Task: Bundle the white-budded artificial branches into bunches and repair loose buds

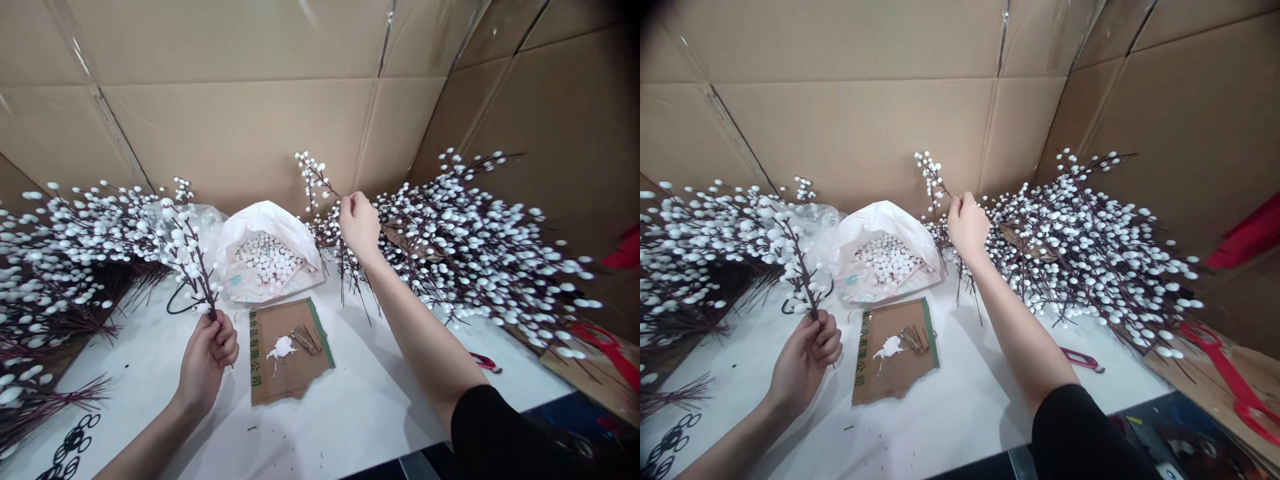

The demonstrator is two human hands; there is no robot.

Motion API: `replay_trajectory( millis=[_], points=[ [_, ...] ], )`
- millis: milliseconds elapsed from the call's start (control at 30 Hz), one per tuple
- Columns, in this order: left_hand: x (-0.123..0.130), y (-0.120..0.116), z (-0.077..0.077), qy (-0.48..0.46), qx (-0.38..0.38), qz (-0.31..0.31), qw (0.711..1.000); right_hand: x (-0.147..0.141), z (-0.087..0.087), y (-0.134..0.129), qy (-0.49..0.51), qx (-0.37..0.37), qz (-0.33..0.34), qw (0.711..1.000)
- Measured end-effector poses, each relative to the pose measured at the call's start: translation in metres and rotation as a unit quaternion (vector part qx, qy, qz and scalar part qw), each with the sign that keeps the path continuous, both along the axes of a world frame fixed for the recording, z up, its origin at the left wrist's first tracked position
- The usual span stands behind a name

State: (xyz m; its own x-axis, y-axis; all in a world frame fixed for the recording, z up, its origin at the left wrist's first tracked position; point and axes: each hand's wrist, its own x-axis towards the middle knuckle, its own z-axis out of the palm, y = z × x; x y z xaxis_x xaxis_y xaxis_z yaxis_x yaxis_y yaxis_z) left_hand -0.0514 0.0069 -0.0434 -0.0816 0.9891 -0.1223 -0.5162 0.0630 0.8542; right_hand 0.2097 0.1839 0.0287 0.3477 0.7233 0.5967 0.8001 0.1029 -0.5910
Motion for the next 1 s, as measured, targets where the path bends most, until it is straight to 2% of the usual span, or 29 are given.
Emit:
replay_trajectory(
  millis=[100,200,333,367,433,533,600,833,1000],
  points=[
    [0.001,0.001,0.000,0.004,0.002,0.000,1.000,-0.011,0.007,-0.008,0.164,0.040,0.102,0.980],
    [0.002,0.001,0.001,0.010,0.003,0.009,1.000,-0.038,0.007,-0.026,0.326,0.030,0.250,0.911],
    [0.003,0.001,0.003,0.031,0.022,0.042,0.998,-0.092,-0.015,-0.070,0.367,-0.057,0.451,0.812],
    [0.003,0.001,0.003,0.035,0.030,0.052,0.998,-0.106,-0.023,-0.082,0.372,-0.082,0.484,0.788],
    [0.002,0.002,0.003,0.036,0.050,0.071,0.996,-0.128,-0.039,-0.106,0.372,-0.128,0.519,0.759],
    [0.000,0.003,0.000,0.026,0.066,0.099,0.993,-0.146,-0.057,-0.130,0.332,-0.162,0.538,0.758],
    [-0.001,0.004,-0.002,0.021,0.048,0.116,0.992,-0.149,-0.062,-0.138,0.287,-0.154,0.551,0.768],
    [0.002,0.001,-0.006,0.005,-0.006,0.169,0.986,-0.150,-0.069,-0.147,0.195,-0.093,0.530,0.820],
    [0.004,-0.003,-0.008,-0.015,-0.011,0.165,0.986,-0.155,-0.073,-0.151,0.119,-0.061,0.508,0.851]
  ],
)
